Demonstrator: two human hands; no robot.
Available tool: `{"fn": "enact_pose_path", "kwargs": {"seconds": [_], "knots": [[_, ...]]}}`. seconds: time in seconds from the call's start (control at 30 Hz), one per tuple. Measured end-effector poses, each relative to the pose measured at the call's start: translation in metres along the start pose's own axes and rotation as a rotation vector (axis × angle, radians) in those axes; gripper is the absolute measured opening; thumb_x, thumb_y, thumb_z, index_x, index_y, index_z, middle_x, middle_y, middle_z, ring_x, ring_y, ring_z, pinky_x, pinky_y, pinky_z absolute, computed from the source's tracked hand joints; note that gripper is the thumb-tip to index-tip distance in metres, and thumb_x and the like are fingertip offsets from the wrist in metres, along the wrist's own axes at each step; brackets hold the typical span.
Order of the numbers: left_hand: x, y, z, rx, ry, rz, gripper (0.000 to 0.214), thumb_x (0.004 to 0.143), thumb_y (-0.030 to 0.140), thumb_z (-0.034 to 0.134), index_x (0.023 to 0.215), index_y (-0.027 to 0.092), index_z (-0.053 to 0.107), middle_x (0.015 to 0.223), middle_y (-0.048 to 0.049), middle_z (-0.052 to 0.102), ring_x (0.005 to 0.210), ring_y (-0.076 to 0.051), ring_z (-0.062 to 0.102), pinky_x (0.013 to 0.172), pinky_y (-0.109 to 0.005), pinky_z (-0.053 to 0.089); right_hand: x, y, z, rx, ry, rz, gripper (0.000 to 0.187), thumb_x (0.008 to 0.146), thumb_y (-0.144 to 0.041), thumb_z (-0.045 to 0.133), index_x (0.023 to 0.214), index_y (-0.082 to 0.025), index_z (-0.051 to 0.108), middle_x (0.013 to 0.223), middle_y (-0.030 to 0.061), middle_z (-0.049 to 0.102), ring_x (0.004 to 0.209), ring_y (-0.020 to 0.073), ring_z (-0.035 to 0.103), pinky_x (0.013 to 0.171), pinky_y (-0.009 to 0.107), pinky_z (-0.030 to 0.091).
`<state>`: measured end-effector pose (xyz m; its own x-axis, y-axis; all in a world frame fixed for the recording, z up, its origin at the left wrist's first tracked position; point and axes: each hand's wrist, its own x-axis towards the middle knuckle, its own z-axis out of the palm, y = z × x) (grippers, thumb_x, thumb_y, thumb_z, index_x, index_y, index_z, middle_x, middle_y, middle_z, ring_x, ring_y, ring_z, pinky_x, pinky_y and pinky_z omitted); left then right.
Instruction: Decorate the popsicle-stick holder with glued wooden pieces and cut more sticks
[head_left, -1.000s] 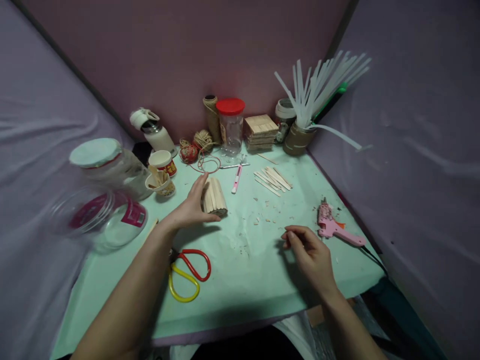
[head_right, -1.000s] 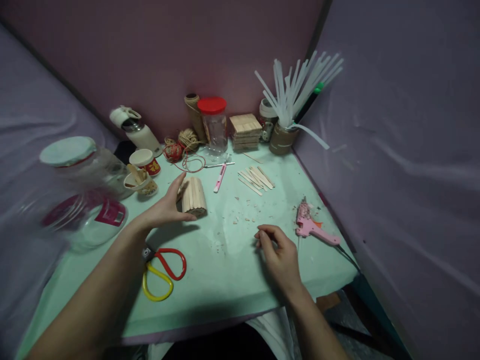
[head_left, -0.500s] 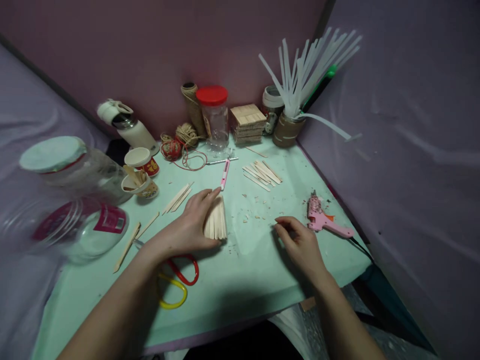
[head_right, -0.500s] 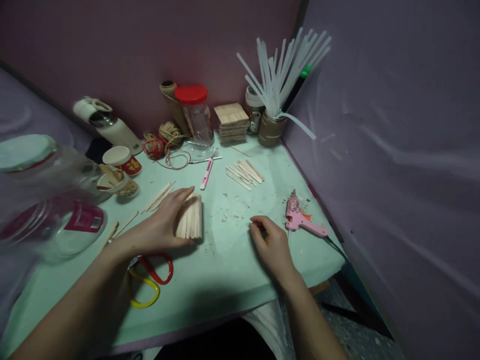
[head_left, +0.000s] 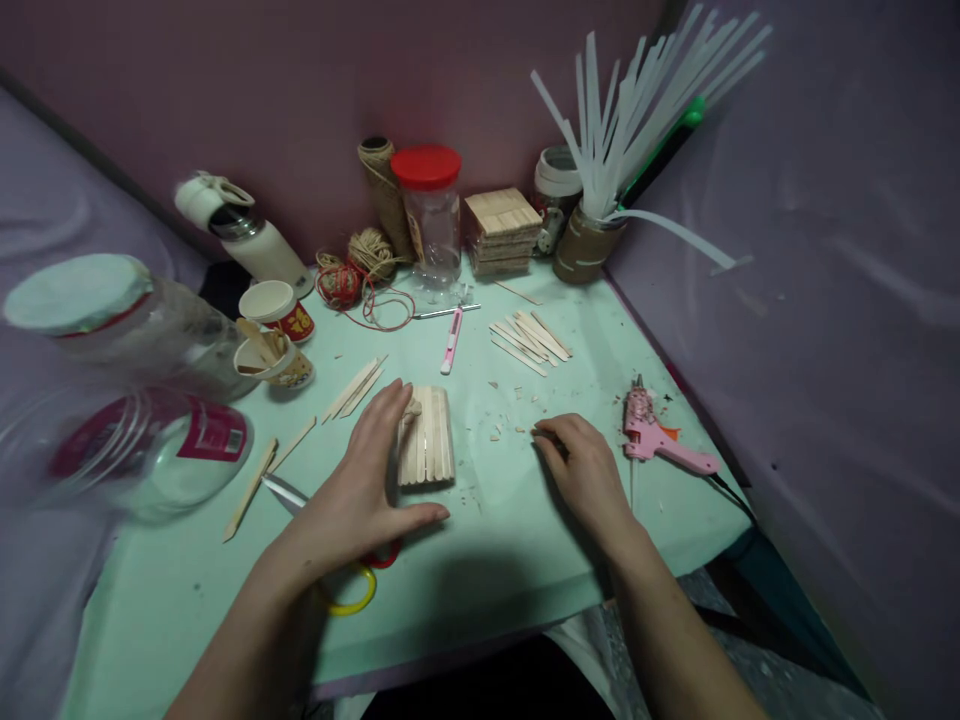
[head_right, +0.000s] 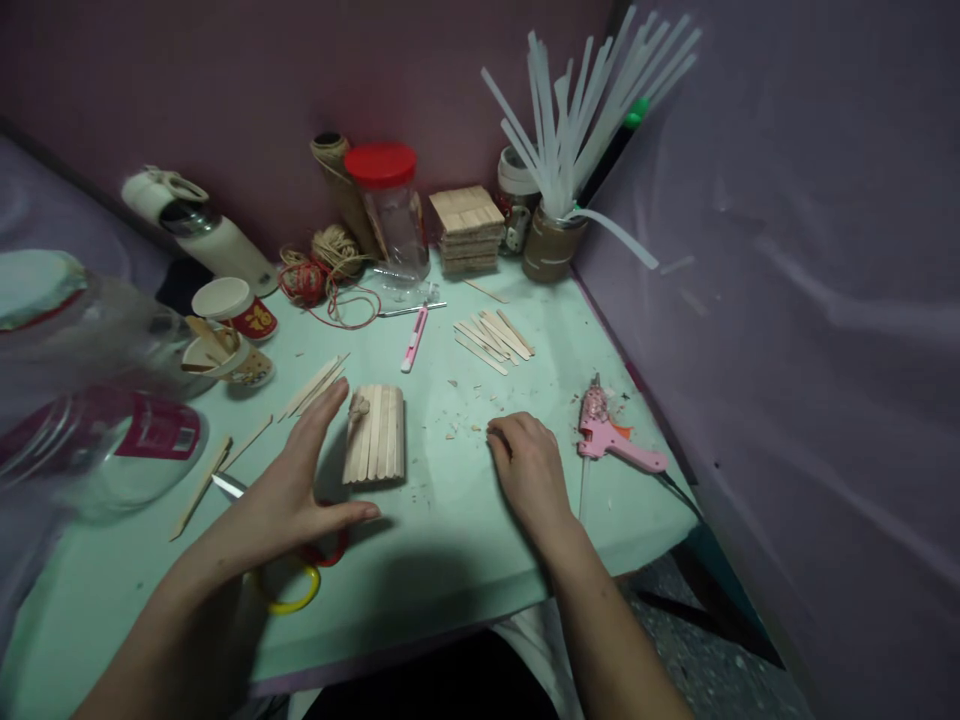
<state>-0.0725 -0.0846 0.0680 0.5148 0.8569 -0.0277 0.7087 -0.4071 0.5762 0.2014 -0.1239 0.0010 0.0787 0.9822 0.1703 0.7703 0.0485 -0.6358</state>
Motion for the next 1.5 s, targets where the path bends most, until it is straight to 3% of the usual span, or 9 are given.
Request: {"fn": "enact_pose_path", "kwargs": {"seconds": [0.13, 0.27, 0.33, 0.47, 0.6, 0.8, 1.1, 1.3, 1.5], "knots": [[-0.015, 0.016, 0.011, -0.058, 0.242, -0.026, 0.076, 0.079, 0.038, 0.067, 0.144, 0.029, 0.029, 0.148, -0.0111, 0.038, 0.136, -0.03, 0.036, 0.109, -0.049, 0.034, 0.003, -0.002, 0.003, -0.031, 0.013, 0.003, 0.015, 0.089, -0.022, 0.052, 0.092, -0.019, 0.066, 0.091, 0.0075, 0.064, 0.089, 0.0228, 0.059, 0.08, 0.038, 0.043], [-0.024, 0.035, 0.038, -0.074, 0.44, 0.042, 0.031, 0.084, 0.021, 0.059, 0.115, 0.027, 0.055, 0.114, -0.0069, 0.063, 0.112, -0.025, 0.056, 0.096, -0.043, 0.044, 0.006, -0.007, 0.008, -0.084, 0.004, -0.008, 0.018, 0.091, -0.025, 0.05, 0.095, -0.02, 0.067, 0.092, 0.0074, 0.065, 0.091, 0.0233, 0.059, 0.082, 0.04, 0.039], [-0.026, 0.044, 0.057, -0.087, 0.378, 0.146, 0.022, 0.085, 0.019, 0.057, 0.105, 0.026, 0.058, 0.098, -0.0048, 0.067, 0.094, -0.021, 0.061, 0.085, -0.038, 0.048, 0.009, -0.011, 0.011, -0.102, -0.004, -0.015, 0.018, 0.091, -0.024, 0.05, 0.094, -0.021, 0.067, 0.091, 0.0066, 0.065, 0.091, 0.0228, 0.058, 0.083, 0.039, 0.037], [-0.019, 0.059, 0.101, -0.123, 0.035, 0.178, 0.018, 0.092, 0.02, 0.044, 0.092, 0.022, 0.062, 0.083, -0.0045, 0.066, 0.078, -0.019, 0.059, 0.072, -0.033, 0.049, 0.017, -0.018, 0.02, -0.137, -0.032, -0.049, 0.017, 0.092, -0.022, 0.05, 0.093, -0.022, 0.067, 0.091, 0.0053, 0.066, 0.091, 0.0217, 0.057, 0.083, 0.038, 0.032], [0.0, 0.059, 0.127, -0.011, 0.039, 0.109, 0.026, 0.093, 0.019, 0.037, 0.085, 0.018, 0.062, 0.078, -0.0067, 0.061, 0.075, -0.02, 0.056, 0.07, -0.034, 0.049, 0.025, -0.023, 0.03, -0.189, -0.069, -0.076, 0.015, 0.091, -0.02, 0.054, 0.089, -0.023, 0.069, 0.089, 0.0042, 0.065, 0.089, 0.0209, 0.055, 0.08, 0.038, 0.029], [0.013, 0.053, 0.131, 0.0, 0.075, 0.052, 0.027, 0.093, 0.016, 0.035, 0.088, 0.017, 0.062, 0.079, -0.0069, 0.058, 0.075, -0.021, 0.055, 0.07, -0.035, 0.049, 0.026, -0.023, 0.029, -0.199, -0.109, -0.068, 0.017, 0.09, -0.017, 0.052, 0.08, -0.021, 0.065, 0.085, 0.0041, 0.064, 0.086, 0.0204, 0.053, 0.078, 0.037, 0.03], [0.041, 0.065, 0.122, -0.01, 0.156, -0.17, 0.034, 0.091, 0.008, 0.03, 0.114, 0.017, 0.053, 0.108, -0.0116, 0.052, 0.099, -0.023, 0.05, 0.09, -0.041, 0.044, 0.014, -0.008, 0.008, -0.062, -0.007, -0.004, 0.013, 0.092, -0.023, 0.049, 0.087, -0.02, 0.061, 0.089, 0.0047, 0.064, 0.09, 0.0221, 0.054, 0.079, 0.036, 0.032], [0.058, 0.073, 0.115, 0.153, 0.04, -0.349, 0.033, 0.087, -0.001, 0.028, 0.101, 0.012, 0.055, 0.102, -0.0127, 0.051, 0.098, -0.024, 0.048, 0.09, -0.038, 0.041, 0.014, -0.004, 0.004, -0.022, 0.011, -0.032, 0.009, 0.09, -0.025, 0.055, 0.09, -0.02, 0.063, 0.09, 0.0038, 0.065, 0.091, 0.022, 0.057, 0.08, 0.036, 0.033], [0.068, 0.07, 0.122, 0.207, 0.118, -0.271, 0.014, 0.091, 0.01, 0.041, 0.094, 0.014, 0.054, 0.098, -0.0114, 0.052, 0.092, -0.024, 0.048, 0.083, -0.036, 0.041, 0.011, 0.001, 0.003, 0.024, 0.06, -0.018, 0.007, 0.089, -0.022, 0.057, 0.086, -0.021, 0.063, 0.088, 0.0024, 0.066, 0.089, 0.021, 0.058, 0.082, 0.036, 0.034]]}}
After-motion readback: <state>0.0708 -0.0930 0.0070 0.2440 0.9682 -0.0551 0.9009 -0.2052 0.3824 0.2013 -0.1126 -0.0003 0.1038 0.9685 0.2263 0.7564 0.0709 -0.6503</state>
